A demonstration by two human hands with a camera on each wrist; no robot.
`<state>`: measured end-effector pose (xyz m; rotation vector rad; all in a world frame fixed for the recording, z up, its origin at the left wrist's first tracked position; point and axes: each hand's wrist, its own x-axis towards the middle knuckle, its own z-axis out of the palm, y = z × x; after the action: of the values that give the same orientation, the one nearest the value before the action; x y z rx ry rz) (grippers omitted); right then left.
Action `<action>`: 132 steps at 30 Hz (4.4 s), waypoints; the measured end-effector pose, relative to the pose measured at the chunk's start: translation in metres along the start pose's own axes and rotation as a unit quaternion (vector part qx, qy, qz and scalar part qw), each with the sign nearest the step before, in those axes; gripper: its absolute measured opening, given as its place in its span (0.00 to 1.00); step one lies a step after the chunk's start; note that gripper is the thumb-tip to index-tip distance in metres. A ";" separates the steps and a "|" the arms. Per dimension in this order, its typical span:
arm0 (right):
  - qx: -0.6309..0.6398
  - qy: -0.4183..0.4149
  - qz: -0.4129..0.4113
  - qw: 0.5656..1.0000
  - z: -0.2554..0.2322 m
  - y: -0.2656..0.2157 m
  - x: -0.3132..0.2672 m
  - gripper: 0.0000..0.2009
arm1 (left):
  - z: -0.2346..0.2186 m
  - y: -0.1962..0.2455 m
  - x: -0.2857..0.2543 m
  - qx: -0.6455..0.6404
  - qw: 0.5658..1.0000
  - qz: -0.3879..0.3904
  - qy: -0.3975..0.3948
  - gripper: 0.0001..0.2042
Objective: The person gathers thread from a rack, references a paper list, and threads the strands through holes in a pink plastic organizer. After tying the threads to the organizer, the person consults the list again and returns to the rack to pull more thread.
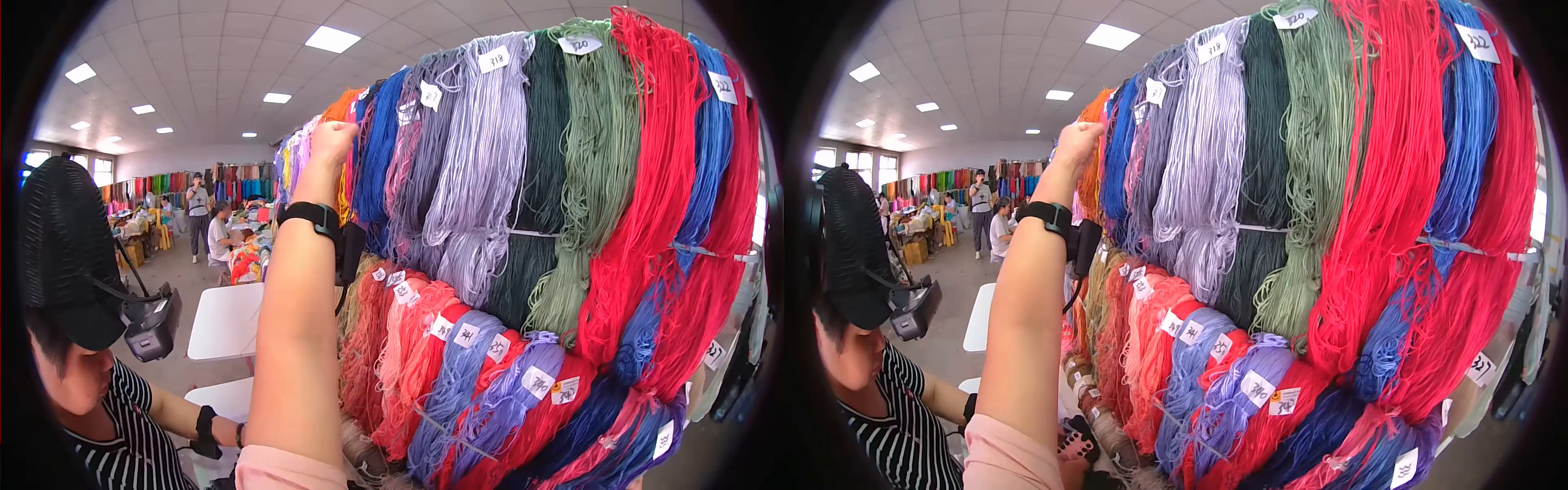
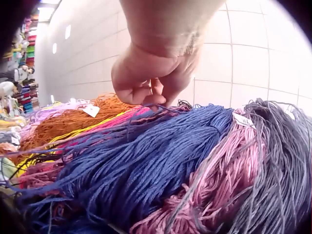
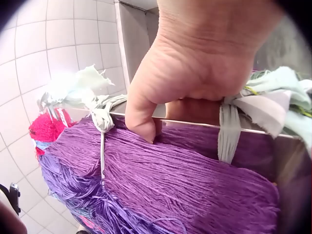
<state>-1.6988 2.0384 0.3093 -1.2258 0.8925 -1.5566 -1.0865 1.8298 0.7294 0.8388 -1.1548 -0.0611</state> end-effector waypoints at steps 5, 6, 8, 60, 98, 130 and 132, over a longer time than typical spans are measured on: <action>0.004 0.005 -0.003 1.000 0.001 0.002 -0.001 0.35 | -0.017 0.015 -0.005 -0.165 0.983 -0.051 -0.068 0.08; 0.005 0.006 -0.004 1.000 0.001 0.003 -0.001 0.35 | -0.017 0.019 -0.005 -0.202 0.974 -0.056 -0.087 0.08; 0.006 0.008 -0.007 1.000 0.002 0.003 -0.002 0.35 | -0.020 0.019 0.000 -0.201 0.975 -0.058 -0.077 0.08; 0.039 0.041 -0.057 0.997 -0.012 0.017 -0.015 0.40 | -0.058 0.056 0.002 0.003 0.982 0.113 0.152 0.10; -0.006 0.062 -0.030 0.998 -0.012 0.010 -0.016 0.37 | -0.095 -0.021 -0.093 -0.278 0.910 -0.228 -0.209 0.12; 0.009 0.048 -0.072 0.996 0.005 0.011 -0.013 0.33 | -0.132 -0.002 -0.103 -0.246 0.947 -0.181 -0.098 0.07; 0.005 0.048 -0.075 0.996 0.002 0.012 -0.011 0.33 | -0.149 0.000 -0.102 -0.203 0.962 -0.153 -0.101 0.05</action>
<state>-1.6933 2.0457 0.2954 -1.2434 0.8693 -1.7510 -1.0089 1.9579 0.6287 0.6442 -1.1394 -0.6326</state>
